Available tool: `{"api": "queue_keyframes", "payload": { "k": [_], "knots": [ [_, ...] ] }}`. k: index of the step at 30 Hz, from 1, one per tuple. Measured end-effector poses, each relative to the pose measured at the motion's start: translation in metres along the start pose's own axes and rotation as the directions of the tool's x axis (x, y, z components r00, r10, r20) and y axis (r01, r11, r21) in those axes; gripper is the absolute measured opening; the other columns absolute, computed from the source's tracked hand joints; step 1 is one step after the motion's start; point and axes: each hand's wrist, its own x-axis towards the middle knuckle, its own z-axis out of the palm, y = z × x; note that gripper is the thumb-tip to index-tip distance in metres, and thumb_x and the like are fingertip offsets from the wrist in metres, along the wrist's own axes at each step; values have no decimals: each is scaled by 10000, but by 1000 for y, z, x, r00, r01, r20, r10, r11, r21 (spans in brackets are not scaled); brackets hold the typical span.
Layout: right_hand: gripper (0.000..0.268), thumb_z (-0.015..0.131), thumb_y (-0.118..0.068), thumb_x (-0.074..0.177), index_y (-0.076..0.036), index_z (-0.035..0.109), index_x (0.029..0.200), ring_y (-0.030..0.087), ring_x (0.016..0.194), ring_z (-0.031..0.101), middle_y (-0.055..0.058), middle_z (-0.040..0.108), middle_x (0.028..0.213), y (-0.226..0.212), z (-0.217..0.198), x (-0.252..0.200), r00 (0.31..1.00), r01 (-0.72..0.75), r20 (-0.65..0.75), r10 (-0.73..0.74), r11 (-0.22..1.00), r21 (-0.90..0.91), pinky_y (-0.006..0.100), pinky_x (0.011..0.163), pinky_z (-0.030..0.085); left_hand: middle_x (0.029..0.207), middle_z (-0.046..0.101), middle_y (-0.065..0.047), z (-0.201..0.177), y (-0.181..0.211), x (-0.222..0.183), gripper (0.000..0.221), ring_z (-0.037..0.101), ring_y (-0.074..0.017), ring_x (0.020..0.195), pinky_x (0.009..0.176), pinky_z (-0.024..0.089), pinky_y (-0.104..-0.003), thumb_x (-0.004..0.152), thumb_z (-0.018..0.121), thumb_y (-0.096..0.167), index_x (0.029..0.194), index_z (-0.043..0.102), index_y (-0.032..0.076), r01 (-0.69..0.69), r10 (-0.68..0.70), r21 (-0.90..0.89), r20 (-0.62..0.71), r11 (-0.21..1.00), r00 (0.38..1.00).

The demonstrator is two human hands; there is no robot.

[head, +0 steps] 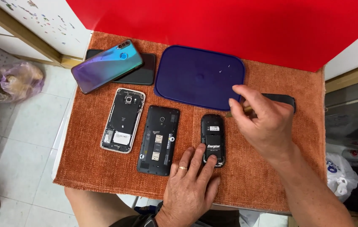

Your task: A person is disassembling a black smartphone on a repair bench to remove its motherboard, using a small screwdriver and manual prying.

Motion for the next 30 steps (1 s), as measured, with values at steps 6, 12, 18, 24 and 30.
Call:
{"api": "queue_keyframes", "payload": {
  "k": [6, 12, 18, 24, 30],
  "knots": [
    [280, 874, 83, 925, 40, 726, 1160, 148, 627, 668, 62, 715, 764, 0, 4, -1, 1000, 19, -2, -19, 1000, 8, 270, 628, 583, 1503, 535, -178, 1, -1, 0, 430, 571, -390, 1270, 827, 466, -496, 952, 674, 371, 1312, 633, 140, -8, 9, 20, -11, 1000, 1000],
    [191, 918, -69, 947, -41, 754, 1040, 119, 595, 652, 11, 743, 766, -5, 3, 1, 996, 93, 11, -93, 979, -180, 267, 573, 510, 1489, 548, -176, 2, 0, 0, 420, 581, -399, 1246, 817, 467, -499, 945, 683, 354, 1305, 638, 143, -13, 14, 25, -30, 1000, 999],
    [152, 825, 32, 958, -5, 747, 1083, 135, 665, 707, 35, 783, 875, -7, 3, 9, 991, 129, 50, -126, 991, -45, 269, 636, 581, 1494, 544, -178, 2, 0, 0, 417, 574, -400, 1254, 830, 467, -500, 955, 674, 358, 1309, 637, 140, -13, 13, 15, -31, 1000, 999],
    [259, 701, 82, 963, 14, 692, 1212, 177, 700, 719, 89, 793, 1041, -8, -2, 11, 982, 117, 148, -118, 993, 14, 325, 663, 597, 1474, 561, -173, -3, 2, 3, 391, 576, -401, 1233, 823, 465, -516, 950, 682, 335, 1279, 655, 127, -8, 9, 2, -30, 1000, 1000],
    [312, 640, 43, 968, -19, 668, 1272, 228, 733, 716, 88, 772, 1047, -9, -5, 13, 968, 76, 243, -68, 997, -27, 400, 637, 565, 1450, 575, -200, -10, 4, 6, 395, 578, -434, 1221, 829, 464, -525, 962, 672, 311, 1293, 646, 97, -22, 22, -19, -30, 1000, 999]
  ]
}}
